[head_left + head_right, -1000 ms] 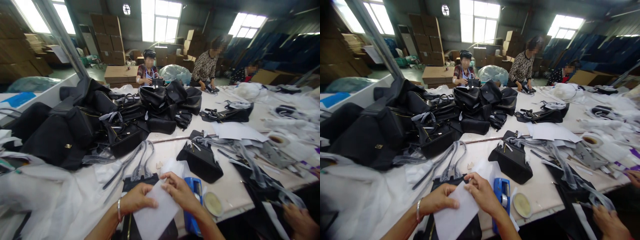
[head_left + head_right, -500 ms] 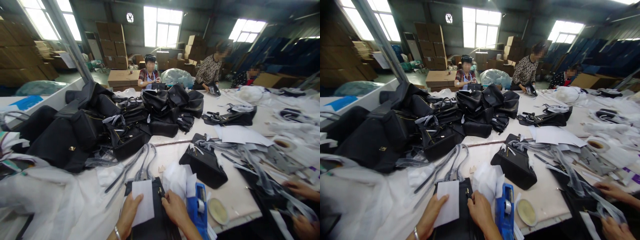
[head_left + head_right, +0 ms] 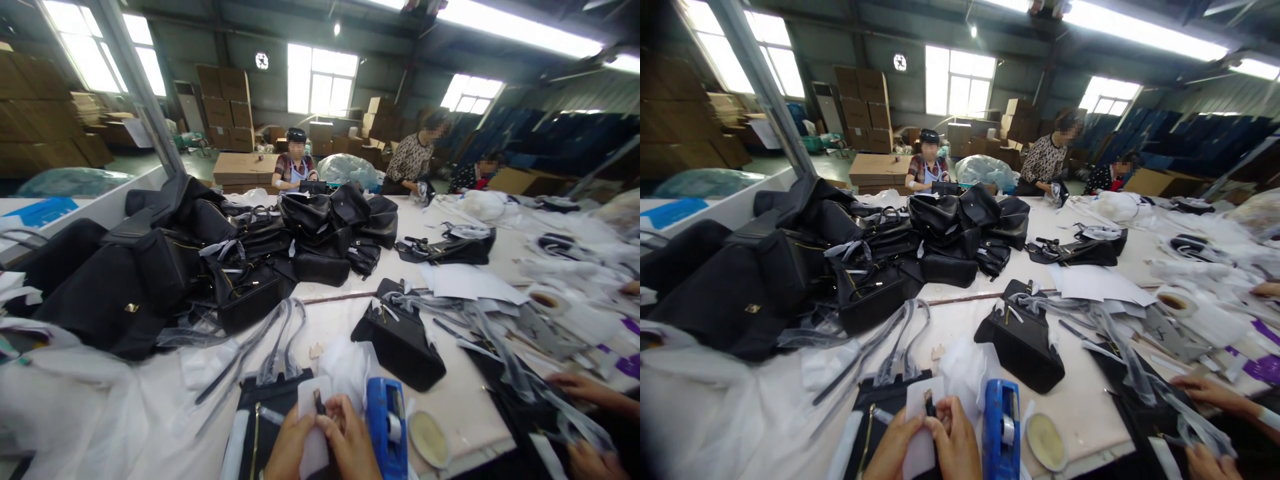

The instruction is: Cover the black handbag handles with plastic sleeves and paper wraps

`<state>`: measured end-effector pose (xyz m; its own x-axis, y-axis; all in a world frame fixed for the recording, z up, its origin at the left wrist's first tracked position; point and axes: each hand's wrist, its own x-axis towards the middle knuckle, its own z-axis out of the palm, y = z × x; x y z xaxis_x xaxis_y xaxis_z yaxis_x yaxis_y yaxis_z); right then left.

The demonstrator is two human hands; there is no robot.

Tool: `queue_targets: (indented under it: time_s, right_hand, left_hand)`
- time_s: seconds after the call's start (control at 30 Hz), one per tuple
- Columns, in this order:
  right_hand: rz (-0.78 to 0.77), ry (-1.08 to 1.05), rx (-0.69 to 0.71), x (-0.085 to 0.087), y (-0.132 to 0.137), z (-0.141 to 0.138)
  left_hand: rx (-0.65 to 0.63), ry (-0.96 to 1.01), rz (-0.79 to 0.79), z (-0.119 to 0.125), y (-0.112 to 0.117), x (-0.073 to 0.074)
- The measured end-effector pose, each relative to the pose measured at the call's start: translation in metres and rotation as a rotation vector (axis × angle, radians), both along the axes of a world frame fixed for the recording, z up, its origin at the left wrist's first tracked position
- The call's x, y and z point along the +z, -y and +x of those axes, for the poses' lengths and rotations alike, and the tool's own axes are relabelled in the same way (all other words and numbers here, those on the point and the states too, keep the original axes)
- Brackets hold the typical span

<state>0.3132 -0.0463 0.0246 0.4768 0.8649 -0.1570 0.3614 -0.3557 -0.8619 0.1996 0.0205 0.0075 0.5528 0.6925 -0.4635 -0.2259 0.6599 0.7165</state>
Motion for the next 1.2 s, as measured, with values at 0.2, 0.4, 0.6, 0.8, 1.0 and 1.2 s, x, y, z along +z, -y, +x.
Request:
queue_targets:
  time_s: [0.2, 0.4, 0.6, 0.8, 1.0, 1.2]
  right_hand:
    - [-0.029, -0.038, -0.027, -0.002, -0.001, 0.004]
    - [0.013, 0.076, -0.108, -0.002, -0.002, 0.008]
    - [0.089, -0.095, -0.122, 0.004, -0.002, 0.018]
    - [0.105, -0.320, -0.128, 0.010, -0.006, 0.019]
    - [0.075, -0.180, -0.195, 0.004, -0.008, 0.019]
    - [0.078, -0.174, -0.229, 0.001, -0.007, 0.023]
  left_hand:
    - [-0.034, -0.024, -0.024, -0.003, 0.003, 0.006]
    - [0.020, 0.130, -0.170, 0.008, 0.011, 0.001]
    - [-0.031, 0.147, -0.117, 0.018, 0.007, -0.010]
    - [-0.122, 0.138, 0.019, 0.012, 0.002, -0.011]
    - [-0.103, 0.078, 0.075, 0.016, 0.006, -0.007]
    - [-0.030, 0.002, 0.090, 0.025, 0.015, 0.002]
